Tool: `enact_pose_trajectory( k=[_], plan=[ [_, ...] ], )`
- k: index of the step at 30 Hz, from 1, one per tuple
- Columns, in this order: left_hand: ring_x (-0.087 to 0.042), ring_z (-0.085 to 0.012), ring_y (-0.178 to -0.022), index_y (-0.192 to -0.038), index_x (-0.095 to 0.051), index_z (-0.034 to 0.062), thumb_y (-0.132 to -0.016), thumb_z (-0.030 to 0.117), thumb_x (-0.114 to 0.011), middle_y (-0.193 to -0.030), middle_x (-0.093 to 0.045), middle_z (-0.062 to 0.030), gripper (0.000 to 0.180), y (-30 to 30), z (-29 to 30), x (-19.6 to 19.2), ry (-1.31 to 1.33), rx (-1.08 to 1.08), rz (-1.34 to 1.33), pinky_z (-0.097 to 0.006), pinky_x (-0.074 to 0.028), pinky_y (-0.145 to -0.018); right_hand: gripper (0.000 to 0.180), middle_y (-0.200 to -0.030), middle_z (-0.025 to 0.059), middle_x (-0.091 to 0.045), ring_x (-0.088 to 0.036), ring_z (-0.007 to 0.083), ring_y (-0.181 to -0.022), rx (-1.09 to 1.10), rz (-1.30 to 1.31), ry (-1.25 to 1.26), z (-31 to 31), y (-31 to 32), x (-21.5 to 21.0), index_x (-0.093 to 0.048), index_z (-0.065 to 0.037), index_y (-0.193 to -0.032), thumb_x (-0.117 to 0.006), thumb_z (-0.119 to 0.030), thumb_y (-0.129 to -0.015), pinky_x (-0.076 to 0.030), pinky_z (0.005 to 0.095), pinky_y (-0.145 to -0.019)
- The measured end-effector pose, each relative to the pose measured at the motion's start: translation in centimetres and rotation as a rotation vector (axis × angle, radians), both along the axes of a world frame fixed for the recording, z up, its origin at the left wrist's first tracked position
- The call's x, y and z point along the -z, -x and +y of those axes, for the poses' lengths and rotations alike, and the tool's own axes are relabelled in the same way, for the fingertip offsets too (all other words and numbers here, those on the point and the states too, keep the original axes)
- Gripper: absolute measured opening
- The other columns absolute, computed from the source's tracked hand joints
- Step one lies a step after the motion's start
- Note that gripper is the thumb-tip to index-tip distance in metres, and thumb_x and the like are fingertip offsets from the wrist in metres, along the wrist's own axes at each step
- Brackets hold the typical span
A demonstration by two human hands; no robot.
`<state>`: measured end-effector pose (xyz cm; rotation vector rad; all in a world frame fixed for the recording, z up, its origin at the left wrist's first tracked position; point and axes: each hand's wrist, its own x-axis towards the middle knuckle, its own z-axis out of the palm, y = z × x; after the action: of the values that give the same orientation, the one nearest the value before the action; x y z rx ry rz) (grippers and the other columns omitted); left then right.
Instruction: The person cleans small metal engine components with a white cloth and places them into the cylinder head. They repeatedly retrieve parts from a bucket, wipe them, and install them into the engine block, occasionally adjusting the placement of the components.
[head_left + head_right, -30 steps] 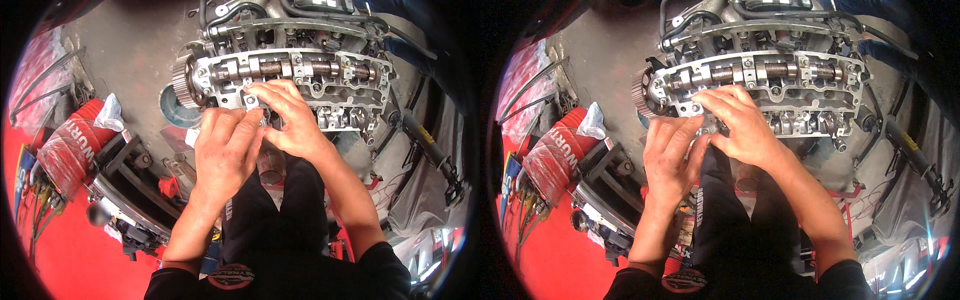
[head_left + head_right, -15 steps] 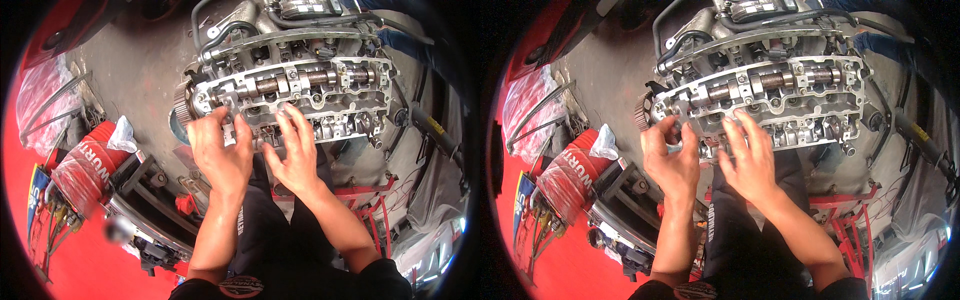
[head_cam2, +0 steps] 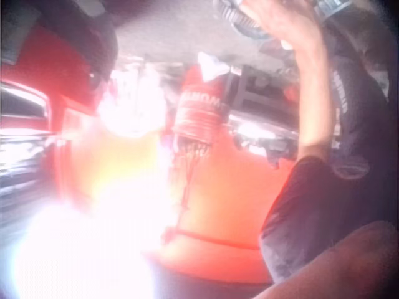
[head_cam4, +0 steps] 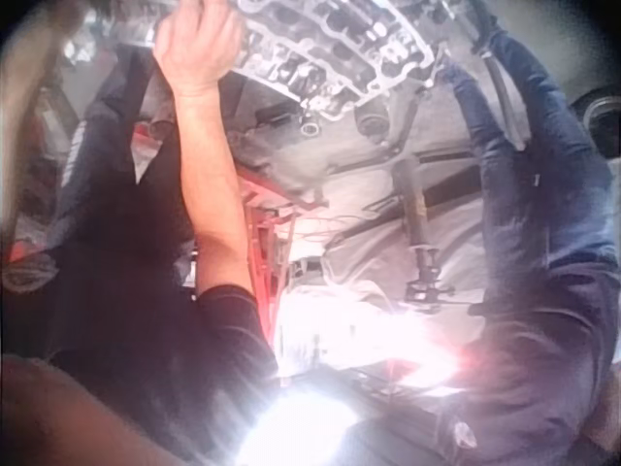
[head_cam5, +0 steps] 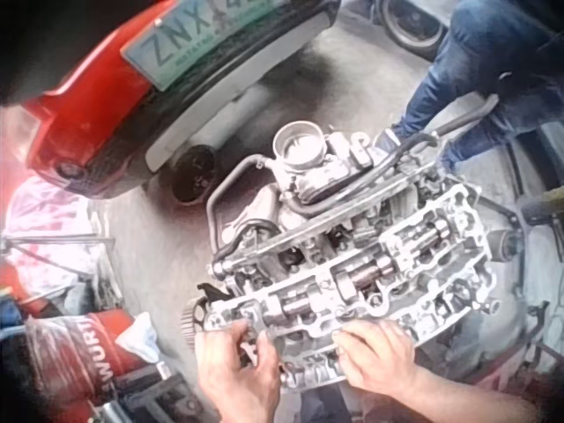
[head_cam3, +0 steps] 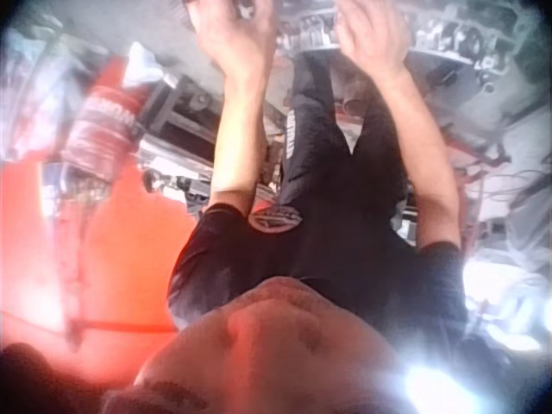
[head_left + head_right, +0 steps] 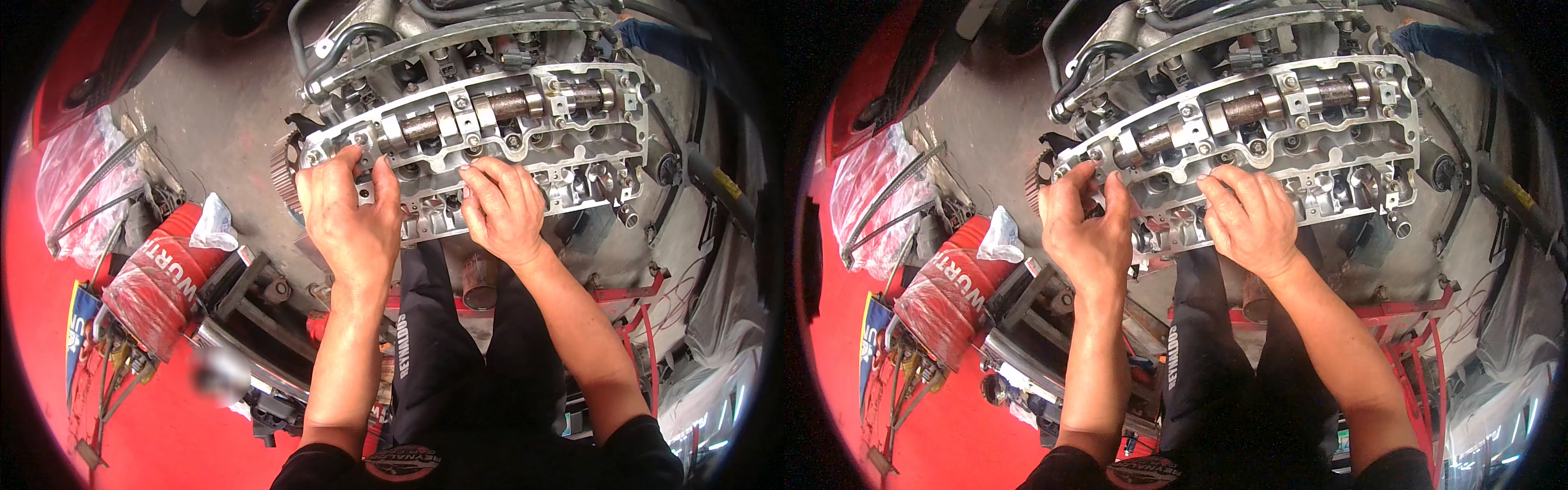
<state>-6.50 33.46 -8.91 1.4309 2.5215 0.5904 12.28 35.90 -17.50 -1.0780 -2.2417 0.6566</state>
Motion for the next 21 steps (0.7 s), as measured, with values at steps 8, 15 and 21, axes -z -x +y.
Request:
enact_pose_trajectory(
  k=[8,15,21],
  plan=[
    [-0.060,-0.0298,-0.087,-0.104,-0.068,0.0014,-0.077,0.003,-0.081,-0.088,-0.065,-0.0105,0.030,-0.12,0.20,-0.04,0.034,0.024,0.012,-0.042,-0.051,-0.079,0.041,-0.111,0.0038,-0.064,-0.061,0.0236,-0.082,0.009,-0.027,-0.015,0.08,0.04,-0.25,-0.069,-0.012,-0.115,-0.072,-0.010,-0.073,-0.053,0.0381,-0.076],
    [-0.060,-0.0286,-0.088,-0.104,-0.069,0.0022,-0.078,0.005,-0.083,-0.087,-0.065,-0.0093,0.030,-0.50,0.57,-0.47,0.058,-0.010,0.001,-0.041,-0.052,-0.079,0.039,-0.110,0.0029,-0.065,-0.060,0.0228,-0.080,0.018,-0.015,-0.005,0.16,0.20,-0.48,-0.069,-0.011,-0.112,-0.072,-0.010,-0.073,-0.053,0.0377,-0.075],
    [-0.061,-0.0284,-0.090,-0.101,-0.069,0.0023,-0.077,0.005,-0.084,-0.089,-0.067,-0.0093,0.029,-0.52,0.57,0.47,0.034,-0.092,-0.021,-0.041,-0.052,-0.080,0.037,-0.109,0.0026,-0.065,-0.059,0.0228,-0.079,0.017,-0.011,0.009,0.18,0.09,-0.45,-0.070,-0.011,-0.110,-0.073,-0.010,-0.074,-0.052,0.0375,-0.073]
  ],
)
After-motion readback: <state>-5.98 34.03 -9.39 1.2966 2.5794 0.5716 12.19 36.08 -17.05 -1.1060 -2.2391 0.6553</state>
